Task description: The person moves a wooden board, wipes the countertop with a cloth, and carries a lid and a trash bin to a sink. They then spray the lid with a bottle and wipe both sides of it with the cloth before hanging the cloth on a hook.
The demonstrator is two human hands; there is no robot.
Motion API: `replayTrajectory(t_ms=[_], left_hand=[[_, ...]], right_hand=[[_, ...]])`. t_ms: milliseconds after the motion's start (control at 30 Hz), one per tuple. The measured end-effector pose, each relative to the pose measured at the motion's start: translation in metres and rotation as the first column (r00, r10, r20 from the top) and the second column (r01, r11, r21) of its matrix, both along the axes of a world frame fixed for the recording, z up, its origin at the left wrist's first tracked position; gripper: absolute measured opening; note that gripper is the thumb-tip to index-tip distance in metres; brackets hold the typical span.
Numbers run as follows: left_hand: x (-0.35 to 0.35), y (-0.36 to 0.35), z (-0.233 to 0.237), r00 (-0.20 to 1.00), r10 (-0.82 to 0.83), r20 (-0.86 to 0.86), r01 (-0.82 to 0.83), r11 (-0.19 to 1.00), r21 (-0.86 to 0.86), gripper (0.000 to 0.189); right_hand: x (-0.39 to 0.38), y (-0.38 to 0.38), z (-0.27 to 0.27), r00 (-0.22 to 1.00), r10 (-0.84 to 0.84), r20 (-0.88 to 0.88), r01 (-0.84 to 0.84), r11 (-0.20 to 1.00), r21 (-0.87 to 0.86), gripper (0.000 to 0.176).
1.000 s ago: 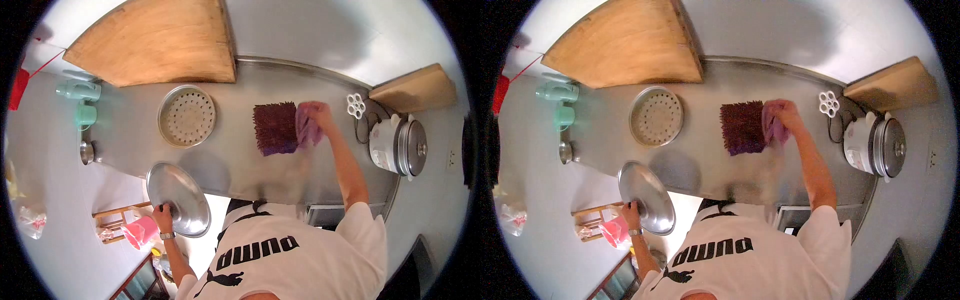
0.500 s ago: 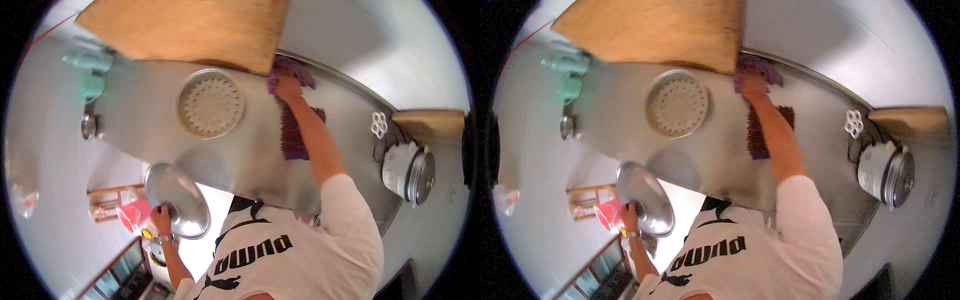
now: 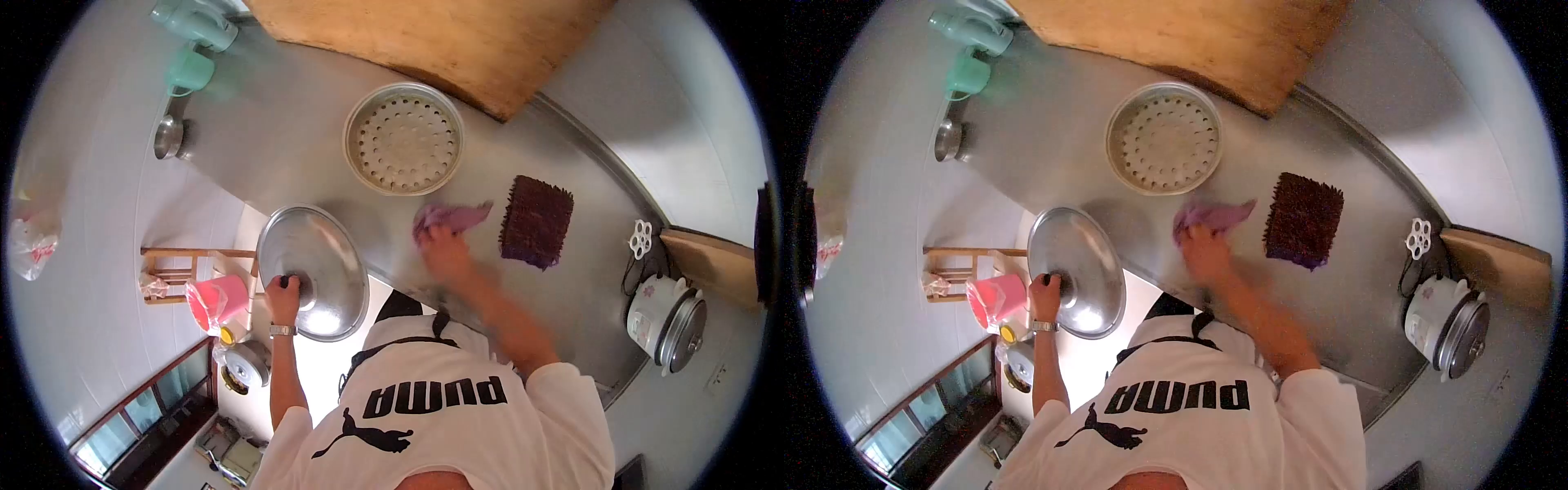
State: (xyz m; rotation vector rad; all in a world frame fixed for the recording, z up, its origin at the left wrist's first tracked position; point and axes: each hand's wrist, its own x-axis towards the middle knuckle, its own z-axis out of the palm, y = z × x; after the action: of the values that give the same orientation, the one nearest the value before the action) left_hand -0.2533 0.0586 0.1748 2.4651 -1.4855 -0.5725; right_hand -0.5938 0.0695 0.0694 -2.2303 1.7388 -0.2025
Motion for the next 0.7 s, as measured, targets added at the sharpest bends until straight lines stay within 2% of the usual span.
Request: replayTrajectory(t_ms=[33, 67, 133, 167, 200, 267, 333, 367, 400, 433, 467, 500, 533, 567, 600, 633, 667, 700], left_hand=[[0.003, -0.002, -0.006, 0.999, -0.052, 0.007, 0.052, 0.998, -0.022, 0.034], [0.005, -0.001, -0.009, 0.994, -0.106, 0.015, 0.107, 0.994, -0.032, 0.033], [-0.004, -0.008, -0.005, 0.990, -0.137, 0.035, 0.137, 0.991, -0.009, 0.035], [-0.006, -0.012, -0.004, 0.988, -0.145, 0.061, 0.145, 0.989, -0.001, 0.037], [-0.001, -0.014, -0.012, 0.990, -0.140, 0.008, 0.139, 0.990, 0.008, 0.038], [0.003, -0.019, -0.014, 0.985, -0.171, 0.031, 0.171, 0.985, 0.021, 0.039], [-0.003, -0.029, -0.015, 0.977, -0.210, 0.041, 0.209, 0.978, 0.023, 0.039], [-0.008, -0.031, -0.009, 0.972, -0.228, 0.053, 0.227, 0.974, 0.017, 0.040], [-0.010, -0.034, -0.006, 0.967, -0.248, 0.064, 0.248, 0.969, 0.003, 0.040], [-0.008, -0.035, -0.005, 0.965, -0.253, 0.063, 0.253, 0.967, -0.002, 0.040], [-0.005, -0.035, -0.006, 0.958, -0.275, 0.079, 0.276, 0.961, -0.008, 0.041], [-0.007, -0.034, -0.009, 0.948, -0.306, 0.081, 0.308, 0.951, -0.009, 0.041], [-0.005, -0.032, -0.012, 0.953, -0.297, 0.064, 0.299, 0.954, -0.024, 0.040], [-0.001, -0.030, -0.016, 0.944, -0.328, -0.047, 0.324, 0.943, -0.070, 0.039], [-0.012, -0.025, -0.001, 0.942, -0.335, -0.027, 0.332, 0.941, -0.072, 0.036], [-0.007, -0.018, -0.005, 0.946, -0.299, -0.125, 0.290, 0.953, -0.087, 0.034], [-0.007, -0.008, -0.004, 0.953, -0.289, -0.084, 0.283, 0.956, -0.084, 0.034], [-0.007, 0.002, -0.004, 0.958, -0.284, 0.022, 0.285, 0.955, -0.079, 0.036]], right_hand=[[0.010, 0.016, 0.002, 0.997, 0.016, 0.080, -0.015, 1.000, -0.010, 0.030], [0.012, 0.035, 0.000, 0.997, 0.001, 0.080, -0.002, 1.000, 0.003, 0.030], [0.008, 0.069, -0.003, 0.971, -0.078, 0.226, 0.073, 0.997, 0.029, 0.033], [-0.003, 0.087, -0.002, 0.969, -0.138, 0.205, 0.117, 0.987, 0.110, 0.034], [-0.019, 0.105, 0.000, 0.964, -0.191, 0.185, 0.155, 0.970, 0.189, 0.034], [-0.056, 0.138, 0.018, 0.920, -0.299, 0.253, 0.283, 0.954, 0.096, 0.033], [-0.087, 0.161, 0.033, 0.861, -0.480, 0.168, 0.463, 0.877, 0.131, 0.032], [-0.102, 0.185, 0.015, 0.668, -0.687, 0.287, 0.675, 0.721, 0.157, 0.032], [-0.119, 0.203, -0.005, 0.410, -0.824, 0.392, 0.833, 0.513, 0.207, 0.032], [-0.136, 0.214, -0.007, 0.406, -0.824, 0.395, 0.836, 0.510, 0.203, 0.032], [-0.153, 0.228, -0.007, 0.538, -0.822, 0.186, 0.838, 0.545, -0.021, 0.030], [-0.164, 0.246, -0.002, 0.590, -0.805, -0.067, 0.775, 0.588, -0.232, 0.028], [-0.167, 0.260, -0.005, 0.563, -0.821, -0.093, 0.786, 0.567, -0.245, 0.028], [-0.167, 0.270, -0.018, 0.567, -0.821, -0.057, 0.791, 0.563, -0.239, 0.027], [-0.166, 0.280, -0.030, 0.571, -0.821, -0.023, 0.795, 0.560, -0.232, 0.026], [-0.158, 0.281, -0.044, 0.317, -0.887, 0.335, 0.938, 0.345, 0.027, 0.025], [-0.141, 0.274, -0.053, -0.054, -0.809, 0.585, 0.921, 0.186, 0.343, 0.025], [-0.117, 0.258, -0.026, 0.503, -0.768, 0.396, 0.841, 0.541, -0.019, 0.029]])
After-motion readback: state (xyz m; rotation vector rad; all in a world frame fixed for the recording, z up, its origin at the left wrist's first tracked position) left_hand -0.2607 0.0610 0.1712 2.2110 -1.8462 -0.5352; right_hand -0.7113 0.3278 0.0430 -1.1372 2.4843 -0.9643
